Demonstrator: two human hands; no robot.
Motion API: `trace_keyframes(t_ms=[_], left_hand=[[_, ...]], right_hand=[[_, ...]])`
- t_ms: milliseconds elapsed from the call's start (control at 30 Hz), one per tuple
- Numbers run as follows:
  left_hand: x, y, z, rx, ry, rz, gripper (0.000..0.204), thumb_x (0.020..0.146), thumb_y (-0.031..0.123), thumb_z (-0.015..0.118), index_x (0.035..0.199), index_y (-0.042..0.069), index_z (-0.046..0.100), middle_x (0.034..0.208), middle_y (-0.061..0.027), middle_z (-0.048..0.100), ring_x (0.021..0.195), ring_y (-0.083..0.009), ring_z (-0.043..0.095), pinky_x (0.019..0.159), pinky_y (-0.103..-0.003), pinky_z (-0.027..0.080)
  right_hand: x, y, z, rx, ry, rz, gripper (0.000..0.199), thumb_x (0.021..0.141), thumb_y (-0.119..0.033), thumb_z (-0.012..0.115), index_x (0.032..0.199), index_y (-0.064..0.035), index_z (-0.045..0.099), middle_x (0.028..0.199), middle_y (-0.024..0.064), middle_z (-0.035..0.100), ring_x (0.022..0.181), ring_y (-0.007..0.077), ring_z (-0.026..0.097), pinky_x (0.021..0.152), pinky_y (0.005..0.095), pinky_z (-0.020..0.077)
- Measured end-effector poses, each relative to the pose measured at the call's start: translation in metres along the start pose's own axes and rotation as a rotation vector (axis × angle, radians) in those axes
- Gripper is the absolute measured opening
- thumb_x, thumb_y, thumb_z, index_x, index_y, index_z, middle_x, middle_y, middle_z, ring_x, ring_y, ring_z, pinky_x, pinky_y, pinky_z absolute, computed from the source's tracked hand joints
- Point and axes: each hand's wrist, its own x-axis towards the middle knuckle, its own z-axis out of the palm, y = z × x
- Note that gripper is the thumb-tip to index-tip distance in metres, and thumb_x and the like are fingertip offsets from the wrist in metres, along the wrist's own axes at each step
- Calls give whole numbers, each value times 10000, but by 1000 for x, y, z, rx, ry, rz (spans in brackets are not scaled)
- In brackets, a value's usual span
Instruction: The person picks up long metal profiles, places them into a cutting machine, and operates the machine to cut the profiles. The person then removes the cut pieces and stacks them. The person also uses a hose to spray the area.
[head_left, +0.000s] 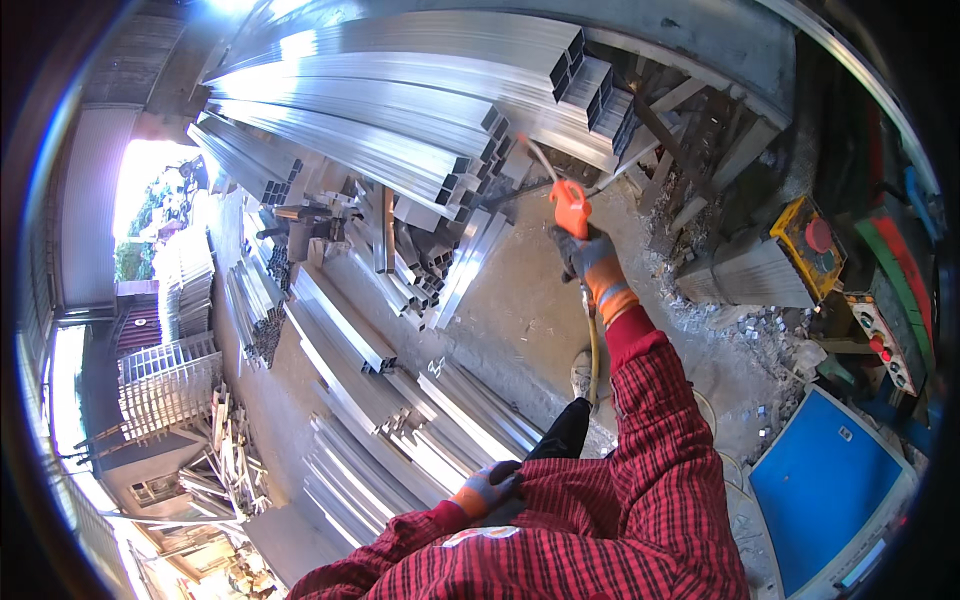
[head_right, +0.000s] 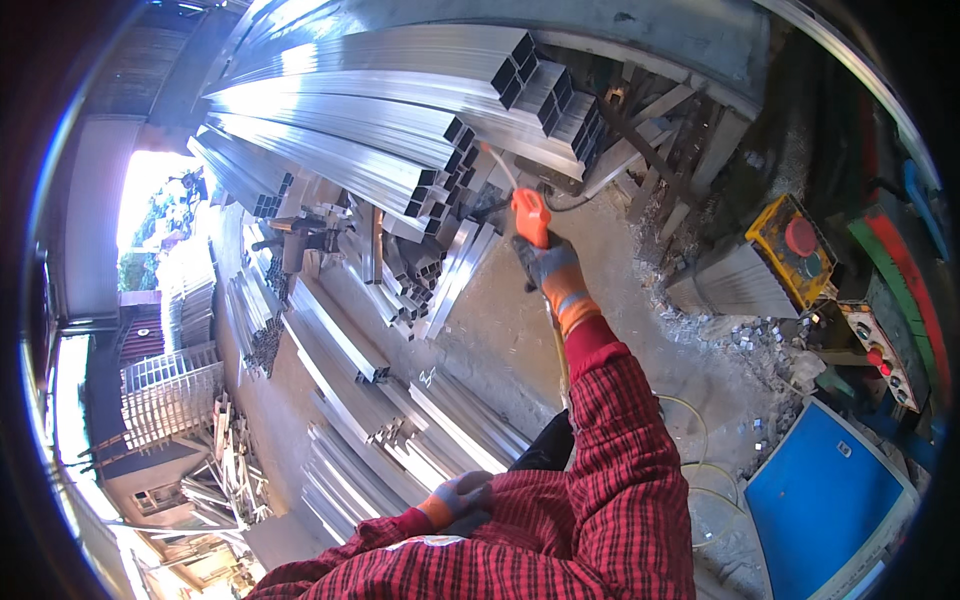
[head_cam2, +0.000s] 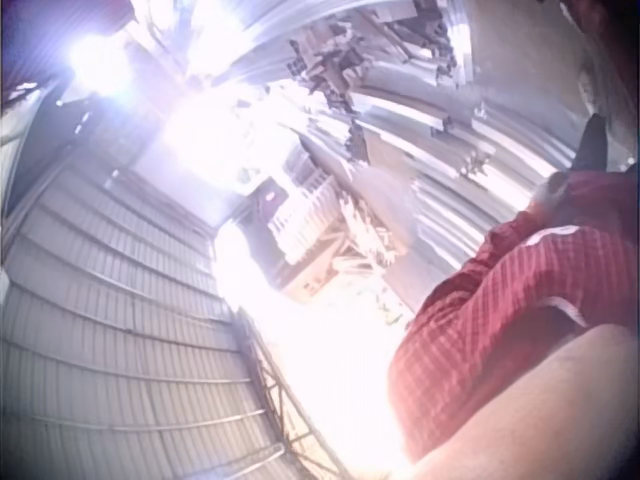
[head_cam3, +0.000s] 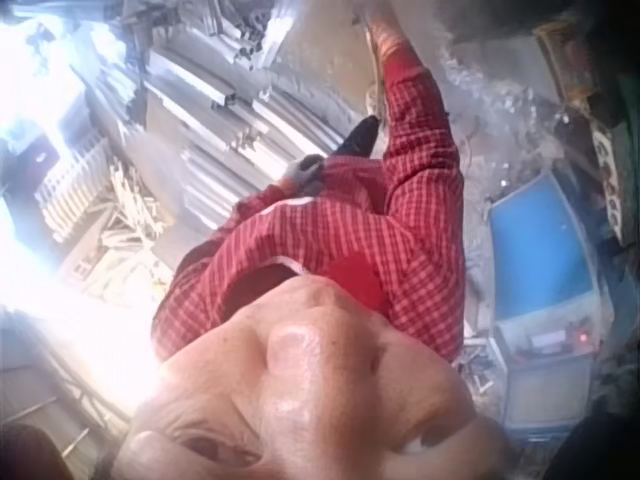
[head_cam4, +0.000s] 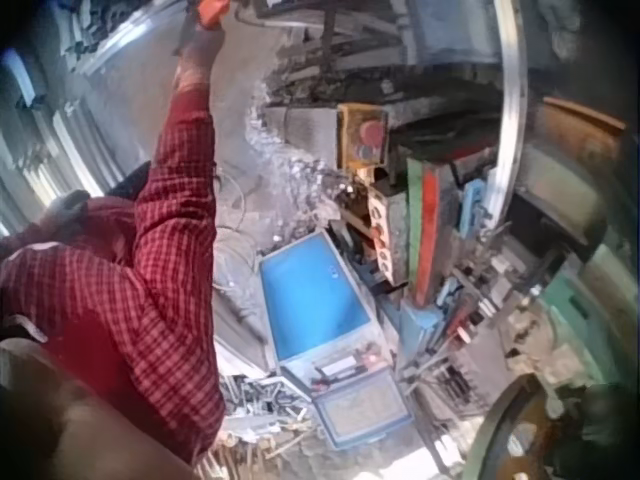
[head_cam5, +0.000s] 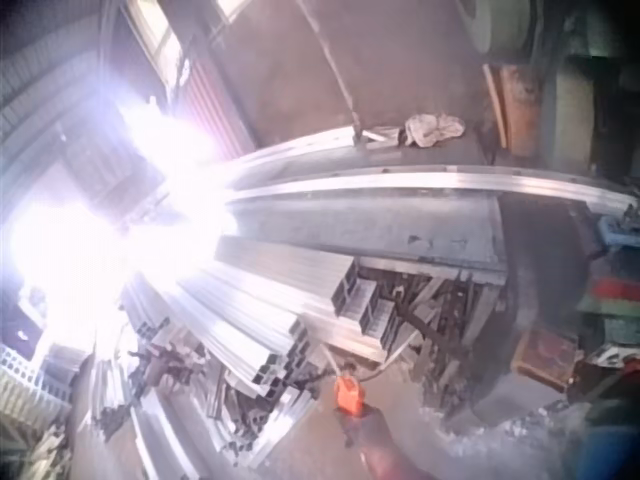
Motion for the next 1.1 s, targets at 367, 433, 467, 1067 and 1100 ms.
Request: trace_keyframes(t_ms=[367, 433, 467, 1067, 1100], left_hand=[[5, 1, -10, 152, -3, 56, 483, 941, 397, 562, 1287, 61, 544, 1194, -121, 627, 1110, -215, 580, 953, -330, 456], [10, 6, -9, 113, -15, 56, 480, 938, 412, 555, 1287, 82, 545, 1209, -132, 624, 1124, -247, 585, 959, -350, 455], [12, 11, -9, 98, -21, 56, 479, 937, 420, 552, 1287, 93, 546, 1217, -138, 623, 1131, -263, 587, 962, -361, 454], [4, 11, -10, 23, -8, -4, 528, 930, 419, 577, 1300, 46, 521, 1248, -130, 598, 1149, -217, 564, 979, -334, 439], [5, 15, -11, 35, 0, 10, 532, 932, 426, 571, 1301, 46, 521, 1250, -132, 597, 1149, -219, 564, 980, -336, 438]], right_hand=[[6, -28, 4, -88, 27, -95, 383, 816, -362, 718, 1008, -34, 680, 678, 35, 612, 512, 115, 530, 442, 282, 442], [23, -33, -8, 57, -37, -81, 403, 818, -371, 716, 1024, -26, 676, 693, 47, 622, 514, 116, 537, 445, 280, 447], [24, -29, -2, 52, 49, -98, 293, 853, -293, 685, 982, -30, 678, 664, 6, 581, 512, 101, 507, 434, 294, 450], [37, -6, -23, -1, -14, 132, 286, 814, -329, 715, 896, -59, 673, 651, 4, 563, 488, 107, 487, 432, 282, 471], [35, -11, -22, -20, -15, 136, 266, 816, -319, 717, 872, -64, 667, 631, -1, 548, 471, 108, 475, 430, 283, 474]])
